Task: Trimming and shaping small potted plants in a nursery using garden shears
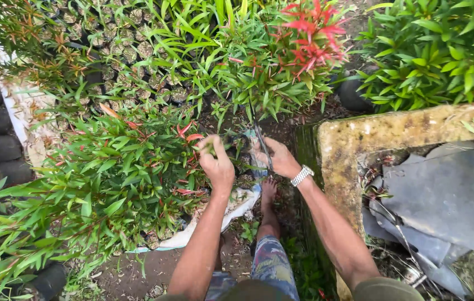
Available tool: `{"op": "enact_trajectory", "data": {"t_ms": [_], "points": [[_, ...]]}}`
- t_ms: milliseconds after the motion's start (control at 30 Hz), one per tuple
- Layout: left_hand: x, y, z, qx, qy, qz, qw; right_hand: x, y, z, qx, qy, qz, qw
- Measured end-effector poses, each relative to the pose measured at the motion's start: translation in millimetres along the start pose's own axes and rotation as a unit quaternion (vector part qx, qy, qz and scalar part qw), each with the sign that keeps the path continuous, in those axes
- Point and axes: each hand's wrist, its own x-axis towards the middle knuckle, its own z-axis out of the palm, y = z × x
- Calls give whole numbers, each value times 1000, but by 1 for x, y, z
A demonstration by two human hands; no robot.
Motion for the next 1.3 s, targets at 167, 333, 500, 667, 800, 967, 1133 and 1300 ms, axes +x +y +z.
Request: {"op": "enact_trajectory", "data": {"t_ms": [167, 333, 500, 667, 800, 967, 1133, 1300], "points": [[-73, 58, -27, 53, -515, -261, 815, -64, 30, 12, -85, 74, 117, 987], [-142, -11, -36, 169, -699, -180, 671, -102, 27, 4, -94, 41, 192, 976], [-135, -32, -68, 164, -538, -276, 780, -91, -9, 7, -144, -78, 205, 965], [-120, -18, -155, 53, -189, -410, 890, -70, -23, 36, -231, -173, 161, 944], [-110, -13, -226, 39, 66, -428, 900, -91, -42, 107, -267, -248, 70, 929], [-67, -28, -310, -34, 176, -405, 896, -111, -22, 174, -278, -377, 53, 882], [1, -27, -341, 10, 76, -328, 942, -90, -41, 265, -178, -404, 164, 882], [16, -98, -329, 27, 29, -293, 955, -42, -35, 328, -127, -373, 114, 912]]}}
